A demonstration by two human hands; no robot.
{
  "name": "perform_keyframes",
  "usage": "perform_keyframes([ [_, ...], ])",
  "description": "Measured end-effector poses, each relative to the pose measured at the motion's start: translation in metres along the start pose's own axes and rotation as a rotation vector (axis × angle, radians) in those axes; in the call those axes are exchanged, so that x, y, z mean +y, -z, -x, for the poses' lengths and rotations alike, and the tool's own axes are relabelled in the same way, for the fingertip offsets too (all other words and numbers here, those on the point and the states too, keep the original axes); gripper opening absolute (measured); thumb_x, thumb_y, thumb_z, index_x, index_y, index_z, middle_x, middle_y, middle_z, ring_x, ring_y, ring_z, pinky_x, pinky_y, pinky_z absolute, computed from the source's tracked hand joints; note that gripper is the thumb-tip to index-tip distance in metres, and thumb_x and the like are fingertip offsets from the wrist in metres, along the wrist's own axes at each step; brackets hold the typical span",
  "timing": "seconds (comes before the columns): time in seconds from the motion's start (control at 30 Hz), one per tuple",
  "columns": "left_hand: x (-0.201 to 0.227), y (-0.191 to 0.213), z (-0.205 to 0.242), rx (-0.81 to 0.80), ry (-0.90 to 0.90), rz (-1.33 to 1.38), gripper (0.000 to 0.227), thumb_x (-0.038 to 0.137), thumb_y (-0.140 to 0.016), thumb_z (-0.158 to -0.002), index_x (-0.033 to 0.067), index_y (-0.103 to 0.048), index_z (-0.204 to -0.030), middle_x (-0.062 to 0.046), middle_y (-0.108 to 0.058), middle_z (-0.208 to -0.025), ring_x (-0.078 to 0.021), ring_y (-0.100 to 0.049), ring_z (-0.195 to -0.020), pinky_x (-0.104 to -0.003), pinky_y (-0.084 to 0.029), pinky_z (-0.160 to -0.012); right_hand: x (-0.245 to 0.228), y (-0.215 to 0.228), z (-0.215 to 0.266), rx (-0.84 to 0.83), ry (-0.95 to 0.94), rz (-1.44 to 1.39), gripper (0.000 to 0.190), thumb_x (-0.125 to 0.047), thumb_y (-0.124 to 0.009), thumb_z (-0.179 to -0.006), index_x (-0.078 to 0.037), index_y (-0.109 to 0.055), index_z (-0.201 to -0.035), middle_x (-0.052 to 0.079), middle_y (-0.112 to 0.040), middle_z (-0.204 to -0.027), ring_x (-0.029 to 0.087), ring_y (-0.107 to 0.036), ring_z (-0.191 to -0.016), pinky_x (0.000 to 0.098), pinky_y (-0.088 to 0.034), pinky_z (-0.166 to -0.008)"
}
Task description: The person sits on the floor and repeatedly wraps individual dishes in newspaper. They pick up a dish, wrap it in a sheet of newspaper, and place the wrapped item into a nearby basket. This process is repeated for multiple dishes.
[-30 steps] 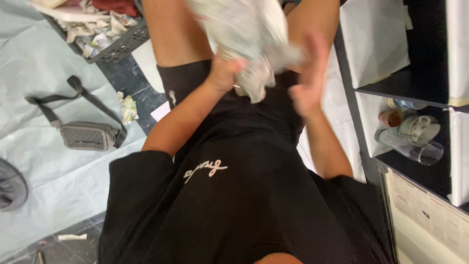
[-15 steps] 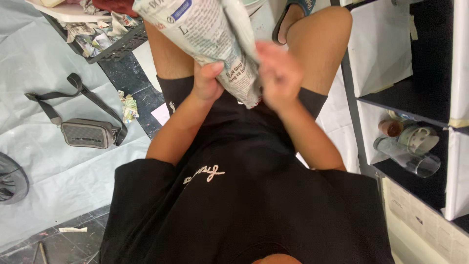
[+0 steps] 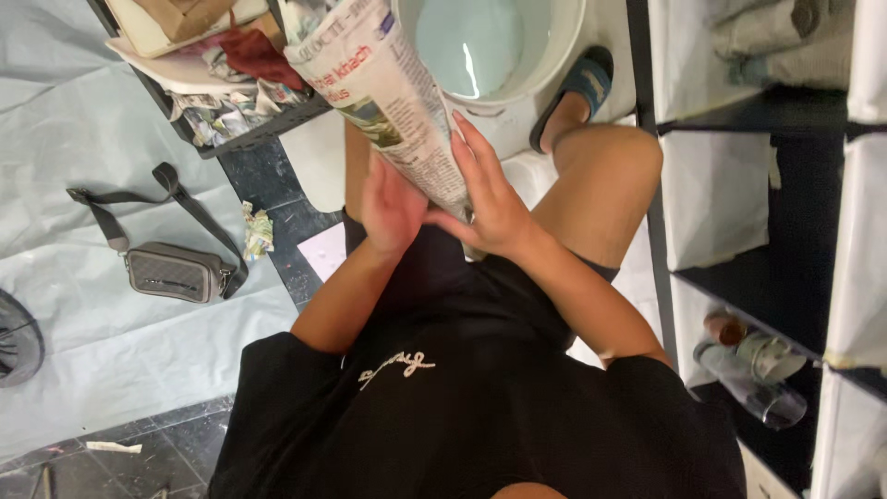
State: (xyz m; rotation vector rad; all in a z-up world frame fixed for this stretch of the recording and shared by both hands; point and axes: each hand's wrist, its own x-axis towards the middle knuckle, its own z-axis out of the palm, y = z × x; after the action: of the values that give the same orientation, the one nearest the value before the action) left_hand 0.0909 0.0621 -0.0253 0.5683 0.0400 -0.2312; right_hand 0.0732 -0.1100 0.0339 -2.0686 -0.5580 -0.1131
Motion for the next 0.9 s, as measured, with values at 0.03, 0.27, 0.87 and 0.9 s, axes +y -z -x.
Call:
perform_keyframes([
  [0.03, 0.006, 0.005, -0.001, -0.031, -0.025, -0.045, 0.069, 0.040, -0.053, -0.110, 0.0065, -0.023, -0.163, -0.008, -0.034, -0.167, -0.0243, -0.032, -0.157, -0.044, -0.023, -0.134, 0.007, -0.004, -0.003, 0.018, -0.016, -0.019, 0.108, -0.017, -0.093, -0.083, -0.003, -0.024, -0.165, 0.026, -0.028, -0.168, 0.044, -0.035, -0.155, 0.0464, -0.036, -0.127],
  [0.27, 0.029, 0.053, -0.039, -0.204, -0.048, -0.164, 0.092, 0.048, -0.078, -0.092, 0.0028, -0.035, -0.159, -0.013, -0.051, -0.154, -0.0274, -0.053, -0.142, -0.044, -0.043, -0.122, 0.040, -0.031, -0.034, -0.067, 0.066, -0.319, 0.098, -0.013, -0.090, -0.085, -0.001, -0.029, -0.161, 0.022, -0.033, -0.164, 0.038, -0.038, -0.154, 0.0443, -0.037, -0.127],
  [0.87, -0.058, -0.039, -0.017, 0.000, 0.093, -0.501, 0.064, 0.038, -0.071, -0.101, -0.0041, -0.047, -0.143, -0.015, -0.060, -0.136, -0.0247, -0.061, -0.126, -0.038, -0.050, -0.111, 0.026, -0.044, 0.051, 0.604, -0.249, -0.344, 0.085, -0.047, -0.057, -0.104, -0.001, -0.013, -0.160, 0.020, -0.022, -0.163, 0.032, -0.025, -0.157, 0.0454, -0.021, -0.133],
  [0.9, -0.074, -0.046, -0.011, -0.013, 0.040, -0.576, 0.061, 0.036, -0.072, -0.102, -0.0043, -0.048, -0.142, -0.013, -0.059, -0.135, -0.0230, -0.059, -0.124, -0.037, -0.048, -0.110, 0.027, -0.044, 0.062, 0.684, -0.263, -0.388, 0.082, -0.049, -0.054, -0.105, -0.001, -0.016, -0.160, 0.020, -0.024, -0.163, 0.031, -0.027, -0.155, 0.0442, -0.022, -0.132],
])
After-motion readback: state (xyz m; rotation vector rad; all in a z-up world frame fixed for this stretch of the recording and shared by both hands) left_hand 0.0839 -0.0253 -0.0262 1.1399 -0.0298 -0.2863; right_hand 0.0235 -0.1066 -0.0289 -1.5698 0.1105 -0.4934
